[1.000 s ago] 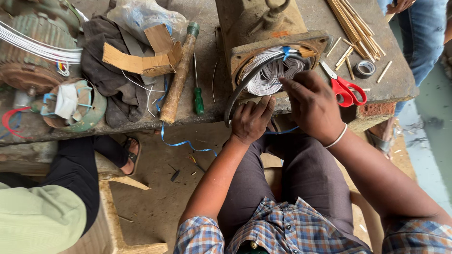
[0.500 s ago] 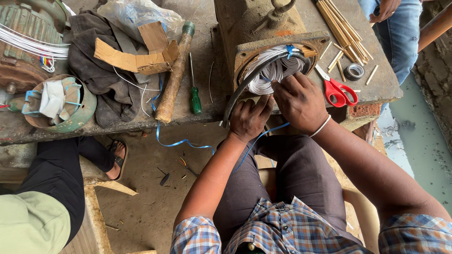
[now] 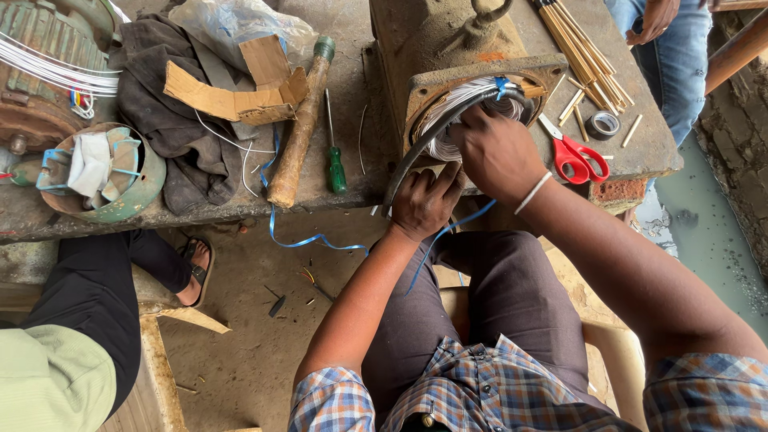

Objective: The person ties a bundle of white wire windings inside an electric motor housing using a blue ribbon, pulling the ribbon tight around the coil and cutting it with scissors. They press and adjust the wires in the housing and continue securing the bundle with additional ribbon ties.

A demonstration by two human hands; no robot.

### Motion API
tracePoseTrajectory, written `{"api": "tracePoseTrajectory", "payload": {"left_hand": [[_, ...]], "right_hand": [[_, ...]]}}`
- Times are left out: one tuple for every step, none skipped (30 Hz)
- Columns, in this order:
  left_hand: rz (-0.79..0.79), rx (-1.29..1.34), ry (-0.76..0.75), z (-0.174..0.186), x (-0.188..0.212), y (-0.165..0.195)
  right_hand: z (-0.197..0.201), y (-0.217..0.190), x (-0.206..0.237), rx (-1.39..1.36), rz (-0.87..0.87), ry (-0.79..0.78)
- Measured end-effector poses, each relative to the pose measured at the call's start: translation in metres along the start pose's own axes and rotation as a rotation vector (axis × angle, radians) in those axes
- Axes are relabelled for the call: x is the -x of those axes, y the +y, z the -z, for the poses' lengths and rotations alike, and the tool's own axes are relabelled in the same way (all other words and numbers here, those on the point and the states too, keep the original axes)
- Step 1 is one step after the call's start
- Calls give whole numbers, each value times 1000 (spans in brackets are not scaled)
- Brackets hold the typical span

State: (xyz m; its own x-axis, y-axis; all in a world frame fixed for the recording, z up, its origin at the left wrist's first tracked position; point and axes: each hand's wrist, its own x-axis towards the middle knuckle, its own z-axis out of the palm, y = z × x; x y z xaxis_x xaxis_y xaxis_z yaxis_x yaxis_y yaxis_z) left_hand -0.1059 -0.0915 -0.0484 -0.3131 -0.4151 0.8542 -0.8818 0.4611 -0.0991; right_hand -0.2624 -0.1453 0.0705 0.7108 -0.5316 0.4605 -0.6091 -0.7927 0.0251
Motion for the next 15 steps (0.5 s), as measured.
{"api": "tracePoseTrajectory", "payload": {"left_hand": [[-4,8,-10,1,-1,0],[-9,14,-20,2,-2,0],[-13,20,-30,5,-3,0],[-8,58,-27,9,-3,2],[-3,96,-24,14,-4,5],[3,135,-24,20,-4,8],[-1,130,-6,27,-2,11],[-8,124,14,36,0,14],[-16,119,32,44,2,17],[-5,148,48,51,4,23],[9,179,63,58,6,29],[25,208,80,64,7,34],[37,211,92,69,8,38],[47,213,102,72,8,41],[56,218,109,76,8,44]], "right_hand": [[-2,1,-4,-33,-28,-36],[-3,1,-8,13,-2,-62],[-3,2,-12,58,23,-90],[-1,1,-14,102,49,-118],[2,0,-14,60,52,-116],[7,0,-11,17,54,-116],[12,-1,-6,-27,57,-117],[17,-2,0,-85,22,-64],[23,-2,11,-142,-14,-11],[25,-5,21,-200,-55,42],[25,-8,31,-269,-126,77],[24,-10,41,-338,-194,111],[21,-10,50,-404,-261,147],[15,-12,55,-443,-279,198],[7,-15,59,-483,-302,250]]}}
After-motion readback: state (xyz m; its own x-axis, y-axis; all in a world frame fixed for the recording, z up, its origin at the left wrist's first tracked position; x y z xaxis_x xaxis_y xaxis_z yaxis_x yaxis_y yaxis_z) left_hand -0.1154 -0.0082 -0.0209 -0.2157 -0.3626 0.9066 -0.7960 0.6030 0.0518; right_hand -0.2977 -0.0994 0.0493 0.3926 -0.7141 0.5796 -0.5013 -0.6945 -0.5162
